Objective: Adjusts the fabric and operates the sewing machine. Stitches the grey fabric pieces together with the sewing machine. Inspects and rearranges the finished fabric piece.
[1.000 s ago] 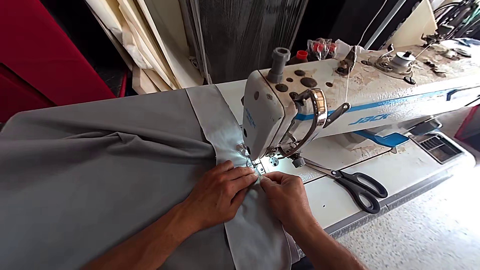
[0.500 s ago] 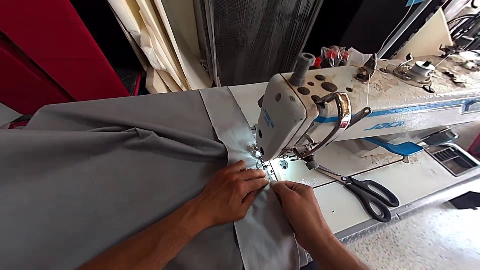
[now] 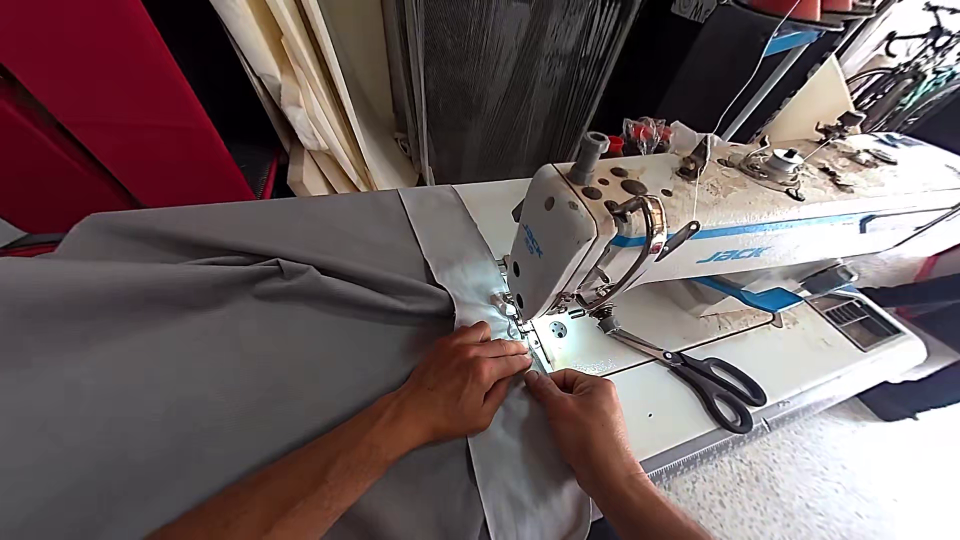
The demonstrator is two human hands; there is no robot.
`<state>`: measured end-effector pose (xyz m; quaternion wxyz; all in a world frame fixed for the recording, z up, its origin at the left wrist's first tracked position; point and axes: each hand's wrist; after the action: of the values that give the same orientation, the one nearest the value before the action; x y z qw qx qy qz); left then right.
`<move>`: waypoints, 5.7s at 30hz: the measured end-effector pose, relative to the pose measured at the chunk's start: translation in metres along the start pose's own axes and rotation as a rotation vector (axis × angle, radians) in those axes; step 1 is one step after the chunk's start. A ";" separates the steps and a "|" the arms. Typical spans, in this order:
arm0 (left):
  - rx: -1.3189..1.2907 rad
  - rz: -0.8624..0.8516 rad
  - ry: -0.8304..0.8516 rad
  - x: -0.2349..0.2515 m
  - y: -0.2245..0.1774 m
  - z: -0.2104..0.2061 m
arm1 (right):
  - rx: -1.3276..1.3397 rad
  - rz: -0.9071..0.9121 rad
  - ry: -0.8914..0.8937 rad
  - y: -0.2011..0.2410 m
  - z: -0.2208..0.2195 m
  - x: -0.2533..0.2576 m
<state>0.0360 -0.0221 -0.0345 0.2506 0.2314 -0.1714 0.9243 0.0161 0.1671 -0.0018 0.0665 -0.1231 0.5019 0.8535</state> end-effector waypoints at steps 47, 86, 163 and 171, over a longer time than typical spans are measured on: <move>0.158 -0.051 0.061 0.001 -0.011 0.000 | -0.019 -0.037 0.074 -0.005 0.013 -0.005; 0.238 0.029 0.066 -0.001 -0.026 -0.004 | 0.003 0.030 0.072 -0.029 0.031 -0.023; 0.485 1.032 -0.036 -0.224 -0.024 0.115 | 0.111 -0.027 0.302 -0.039 0.059 -0.033; 0.336 0.915 0.017 -0.106 -0.044 0.138 | 0.182 0.008 0.354 -0.049 0.045 -0.053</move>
<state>0.1889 -0.0865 0.0352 -0.2208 0.1619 -0.1016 0.9564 0.0725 0.2309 -0.0077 -0.0155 -0.2626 0.5814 0.7699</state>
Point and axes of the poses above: each hand's wrist, its own x-axis towards the middle knuckle, its own z-axis out of the back of the hand, y = z × x, and after that the axes turned 4 degrees about -y, right-handed
